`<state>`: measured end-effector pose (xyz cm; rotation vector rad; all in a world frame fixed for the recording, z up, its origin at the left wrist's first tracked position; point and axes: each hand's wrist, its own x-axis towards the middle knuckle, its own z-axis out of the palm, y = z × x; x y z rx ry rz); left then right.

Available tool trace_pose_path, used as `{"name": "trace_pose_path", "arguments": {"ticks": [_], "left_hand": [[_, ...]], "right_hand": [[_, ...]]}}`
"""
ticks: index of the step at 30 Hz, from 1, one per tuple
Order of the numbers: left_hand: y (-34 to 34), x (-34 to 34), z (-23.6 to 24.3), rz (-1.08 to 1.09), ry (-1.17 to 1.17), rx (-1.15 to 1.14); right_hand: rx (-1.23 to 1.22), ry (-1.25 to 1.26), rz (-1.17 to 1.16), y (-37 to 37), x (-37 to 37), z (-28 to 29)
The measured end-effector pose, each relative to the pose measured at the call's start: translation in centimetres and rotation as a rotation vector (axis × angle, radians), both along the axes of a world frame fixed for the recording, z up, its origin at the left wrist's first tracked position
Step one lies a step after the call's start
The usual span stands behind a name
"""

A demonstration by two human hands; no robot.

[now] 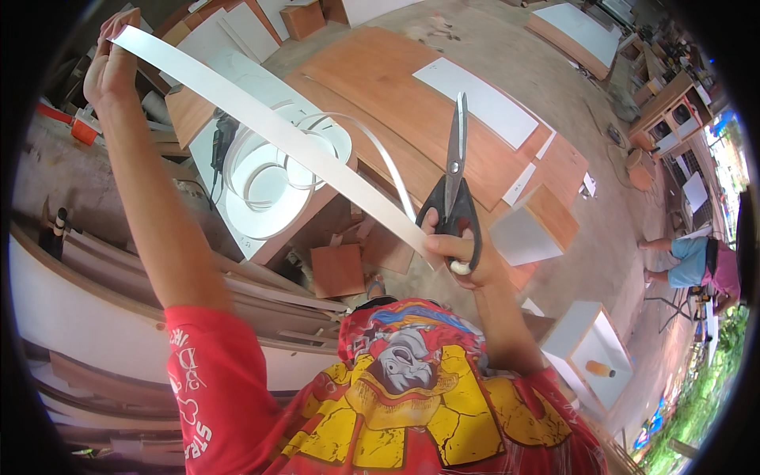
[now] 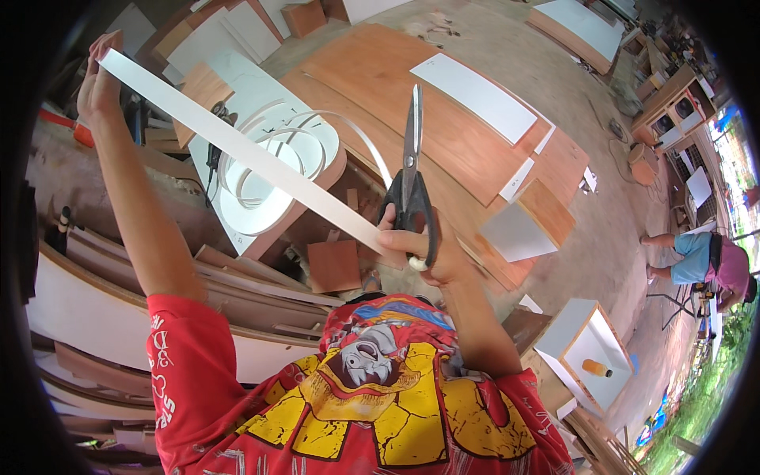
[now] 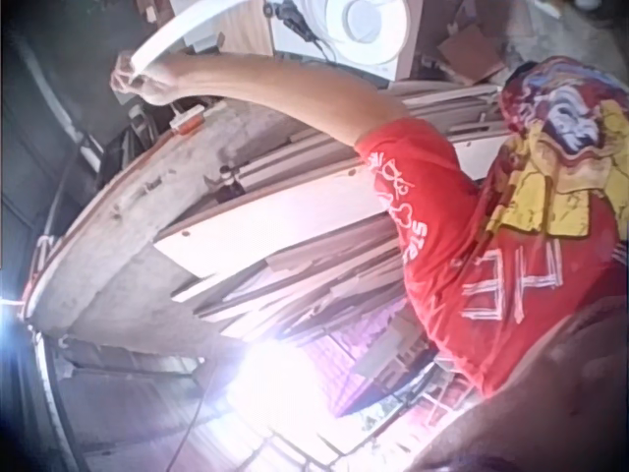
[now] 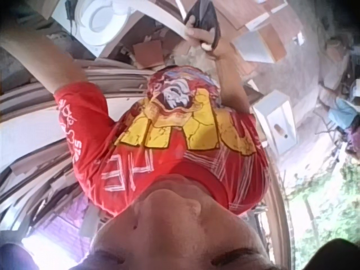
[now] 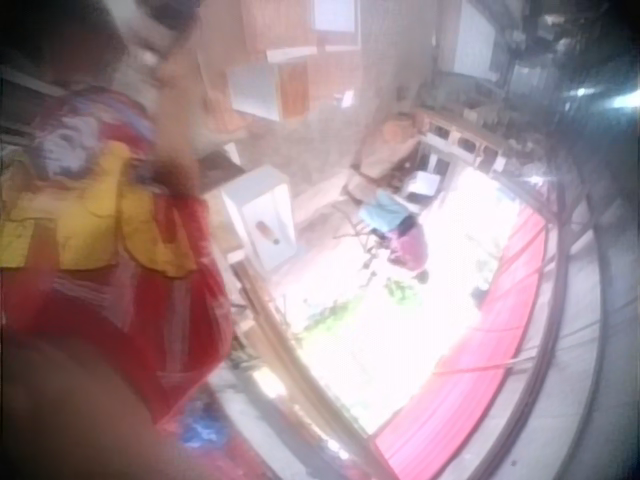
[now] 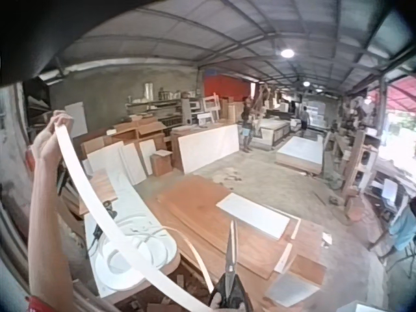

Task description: The person measures a white strip against a wooden frame, then uses scissors to cut the strip into smaller pieces. The person repeatedly measures and cuts the material, placing the cut pieces on a nearby surface.

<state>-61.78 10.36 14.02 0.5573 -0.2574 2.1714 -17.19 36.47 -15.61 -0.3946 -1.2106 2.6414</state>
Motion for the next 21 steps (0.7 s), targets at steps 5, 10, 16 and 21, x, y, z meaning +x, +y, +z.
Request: {"name": "trace_pose_path", "arguments": {"ticks": [5, 10, 16, 21], "left_hand": [[0.0, -0.7, -1.1, 0.182, -0.14, 0.014], [1.9, -3.2, -2.2, 0.799, 0.215, -0.389], [4.5, -5.1, -0.3, 0.343, 0.506, -0.379], [9.9, 0.2, 3.1, 0.897, 0.579, -0.594]], "right_hand": [[-0.331, 0.05, 0.139, 1.6, -0.9, -1.9], [-0.41, -0.016, 0.195, 2.8, -1.3, -2.9], [-0.383, -0.016, 0.255, 3.3, -1.1, -3.1], [-0.299, -0.058, 0.332, 3.1, -0.7, -3.7]]}}
